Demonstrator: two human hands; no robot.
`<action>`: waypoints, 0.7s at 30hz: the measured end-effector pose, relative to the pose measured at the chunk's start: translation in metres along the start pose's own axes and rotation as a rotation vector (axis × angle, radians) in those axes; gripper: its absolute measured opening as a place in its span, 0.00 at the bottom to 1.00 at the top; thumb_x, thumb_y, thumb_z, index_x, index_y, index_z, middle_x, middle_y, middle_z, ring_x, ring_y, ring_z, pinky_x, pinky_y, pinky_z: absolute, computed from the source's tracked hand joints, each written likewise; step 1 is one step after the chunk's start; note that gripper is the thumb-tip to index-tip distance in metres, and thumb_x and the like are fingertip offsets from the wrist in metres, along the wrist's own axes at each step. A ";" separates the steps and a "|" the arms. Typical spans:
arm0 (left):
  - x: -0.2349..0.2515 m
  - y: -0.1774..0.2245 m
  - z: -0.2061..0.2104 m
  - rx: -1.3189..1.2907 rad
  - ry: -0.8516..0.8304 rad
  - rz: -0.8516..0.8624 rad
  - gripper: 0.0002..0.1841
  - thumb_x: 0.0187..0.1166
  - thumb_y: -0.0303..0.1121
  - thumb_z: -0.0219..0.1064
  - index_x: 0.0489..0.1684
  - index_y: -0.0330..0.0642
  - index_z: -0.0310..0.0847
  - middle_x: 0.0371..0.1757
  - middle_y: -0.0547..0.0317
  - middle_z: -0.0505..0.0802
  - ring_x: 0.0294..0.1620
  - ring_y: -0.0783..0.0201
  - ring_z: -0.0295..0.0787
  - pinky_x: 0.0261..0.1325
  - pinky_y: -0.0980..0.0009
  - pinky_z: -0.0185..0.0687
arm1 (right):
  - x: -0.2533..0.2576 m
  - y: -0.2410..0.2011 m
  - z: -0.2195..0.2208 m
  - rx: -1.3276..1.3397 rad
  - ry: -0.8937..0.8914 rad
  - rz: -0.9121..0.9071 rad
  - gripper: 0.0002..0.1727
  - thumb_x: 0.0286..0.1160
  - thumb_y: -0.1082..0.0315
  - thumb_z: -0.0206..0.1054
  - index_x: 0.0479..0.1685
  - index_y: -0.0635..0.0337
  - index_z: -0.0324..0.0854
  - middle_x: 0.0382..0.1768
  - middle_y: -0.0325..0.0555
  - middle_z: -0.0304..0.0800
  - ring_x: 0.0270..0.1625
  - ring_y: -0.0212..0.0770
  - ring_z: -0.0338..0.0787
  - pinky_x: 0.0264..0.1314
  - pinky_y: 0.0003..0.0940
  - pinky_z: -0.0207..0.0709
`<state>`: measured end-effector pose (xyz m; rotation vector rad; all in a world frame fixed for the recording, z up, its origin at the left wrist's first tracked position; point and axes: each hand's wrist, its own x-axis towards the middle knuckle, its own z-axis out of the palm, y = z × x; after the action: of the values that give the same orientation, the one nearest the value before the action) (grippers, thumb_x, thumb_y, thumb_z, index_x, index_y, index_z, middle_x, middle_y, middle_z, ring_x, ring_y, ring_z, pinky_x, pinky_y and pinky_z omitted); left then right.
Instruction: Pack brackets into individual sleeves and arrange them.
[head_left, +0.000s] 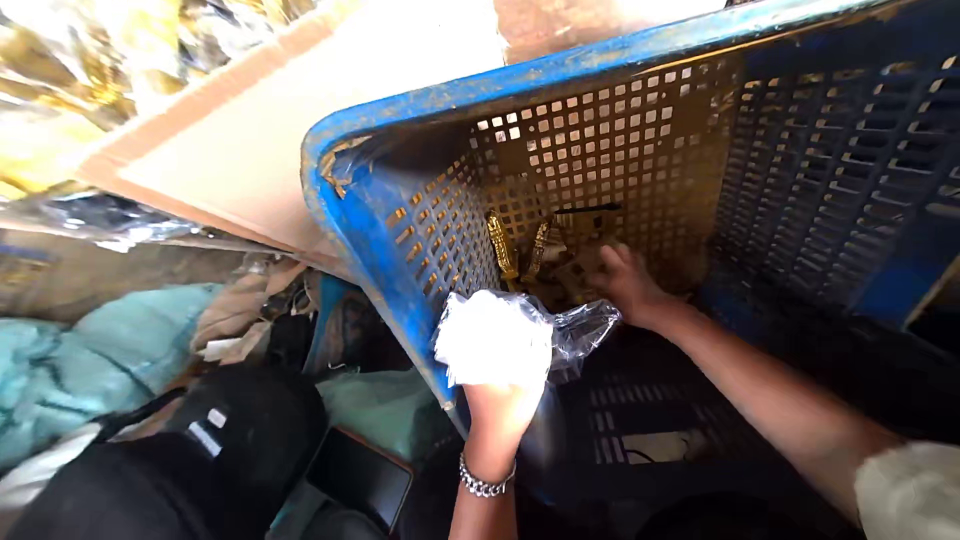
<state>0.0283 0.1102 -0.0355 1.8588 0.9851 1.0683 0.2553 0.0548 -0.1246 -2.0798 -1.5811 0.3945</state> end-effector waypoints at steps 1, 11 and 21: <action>0.001 0.001 0.001 0.024 -0.020 0.017 0.32 0.56 0.30 0.84 0.54 0.13 0.76 0.46 0.46 0.92 0.52 0.79 0.87 0.60 0.83 0.81 | -0.022 -0.002 -0.010 0.175 0.087 0.134 0.13 0.67 0.71 0.76 0.49 0.69 0.91 0.69 0.69 0.79 0.77 0.72 0.71 0.73 0.75 0.63; -0.020 0.023 0.011 -0.309 -0.295 -0.311 0.29 0.58 0.22 0.83 0.60 0.27 0.75 0.45 0.59 0.91 0.46 0.77 0.89 0.55 0.78 0.87 | -0.110 -0.079 -0.081 0.923 -0.102 0.218 0.25 0.74 0.69 0.70 0.68 0.62 0.66 0.47 0.44 0.90 0.43 0.36 0.95 0.45 0.32 0.92; -0.024 0.012 0.007 -0.068 -0.264 -0.079 0.32 0.58 0.32 0.85 0.57 0.17 0.79 0.49 0.44 0.93 0.54 0.74 0.89 0.64 0.77 0.81 | -0.078 -0.108 -0.015 0.521 -0.118 0.269 0.40 0.79 0.63 0.68 0.85 0.70 0.53 0.73 0.66 0.78 0.75 0.51 0.82 0.79 0.46 0.73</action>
<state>0.0289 0.0826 -0.0351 1.8342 0.8489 0.7760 0.1528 -0.0010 -0.0583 -1.8750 -1.0999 0.9304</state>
